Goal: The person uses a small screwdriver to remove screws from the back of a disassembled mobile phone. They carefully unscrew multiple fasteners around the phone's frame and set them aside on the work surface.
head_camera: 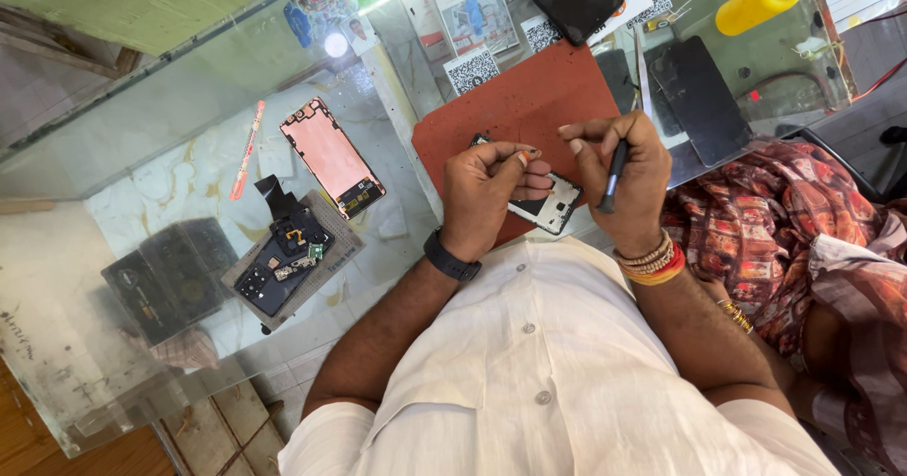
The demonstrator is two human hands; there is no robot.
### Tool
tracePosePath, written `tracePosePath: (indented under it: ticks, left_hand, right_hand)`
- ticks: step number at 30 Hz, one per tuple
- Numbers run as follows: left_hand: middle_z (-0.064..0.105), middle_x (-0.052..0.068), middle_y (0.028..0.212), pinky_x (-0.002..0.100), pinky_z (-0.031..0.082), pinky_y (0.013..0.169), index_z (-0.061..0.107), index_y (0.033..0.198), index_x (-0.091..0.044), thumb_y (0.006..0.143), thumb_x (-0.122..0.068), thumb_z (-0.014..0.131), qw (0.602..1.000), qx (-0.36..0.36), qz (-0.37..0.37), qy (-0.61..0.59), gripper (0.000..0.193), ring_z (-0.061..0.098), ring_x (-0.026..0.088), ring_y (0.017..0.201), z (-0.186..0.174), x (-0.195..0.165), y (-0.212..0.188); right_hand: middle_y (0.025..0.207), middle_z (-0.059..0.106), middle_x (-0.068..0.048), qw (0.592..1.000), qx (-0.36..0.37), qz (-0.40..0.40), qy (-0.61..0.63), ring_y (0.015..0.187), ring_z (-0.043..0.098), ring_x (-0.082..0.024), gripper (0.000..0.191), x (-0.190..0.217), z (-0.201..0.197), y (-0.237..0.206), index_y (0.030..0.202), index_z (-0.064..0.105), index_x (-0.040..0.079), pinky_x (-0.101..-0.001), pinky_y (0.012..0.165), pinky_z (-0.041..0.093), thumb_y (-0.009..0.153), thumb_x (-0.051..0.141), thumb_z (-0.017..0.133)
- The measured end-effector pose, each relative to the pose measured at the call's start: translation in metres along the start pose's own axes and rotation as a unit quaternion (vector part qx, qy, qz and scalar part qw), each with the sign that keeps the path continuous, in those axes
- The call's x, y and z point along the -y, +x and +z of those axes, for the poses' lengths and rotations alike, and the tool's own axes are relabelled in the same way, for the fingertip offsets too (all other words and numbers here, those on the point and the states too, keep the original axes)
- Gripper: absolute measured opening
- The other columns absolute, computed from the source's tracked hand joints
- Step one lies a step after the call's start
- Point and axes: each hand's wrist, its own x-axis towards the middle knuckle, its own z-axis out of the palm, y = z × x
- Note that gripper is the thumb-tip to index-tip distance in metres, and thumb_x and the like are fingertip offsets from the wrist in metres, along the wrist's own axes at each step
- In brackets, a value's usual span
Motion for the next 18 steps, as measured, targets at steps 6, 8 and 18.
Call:
tracePosePath:
  ticks: [6,8,18]
  left_hand:
    - [0.075,0.02,0.096,0.036,0.068,0.075,0.068,0.108,0.012,0.104,-0.001,0.052,0.998,0.013,-0.037,-0.043,0.021,0.077,0.024,0.08,0.003,0.0,0.002]
    - [0.075,0.02,0.096,0.036,0.068,0.075,0.068,0.108,0.012,0.104,-0.002,0.052,0.998,0.014,-0.04,-0.043,0.021,0.077,0.024,0.08,0.002,0.001,0.002]
    - [0.075,0.019,0.094,0.035,0.068,0.074,0.068,0.108,0.012,0.104,-0.003,0.054,1.0,0.001,-0.023,-0.005,0.02,0.077,0.023,0.08,-0.004,0.011,0.001]
  right_hand:
    - [0.11,0.075,-0.018,0.994,0.04,0.04,0.09,0.103,0.075,-0.015,0.03,0.001,0.002,0.0,0.096,0.042,0.007,-0.0274,0.083,0.063,0.1,-0.009,0.068]
    - [0.107,0.075,-0.019,0.997,0.051,0.008,0.053,0.101,0.076,-0.017,0.033,0.001,0.002,0.002,0.095,0.042,0.006,-0.0269,0.079,0.062,0.098,-0.009,0.071]
    - [0.1,0.074,-0.017,0.997,0.035,-0.06,-0.019,0.088,0.074,-0.018,0.035,-0.006,0.004,0.0,0.093,0.042,0.005,-0.0274,0.071,0.059,0.098,-0.012,0.072]
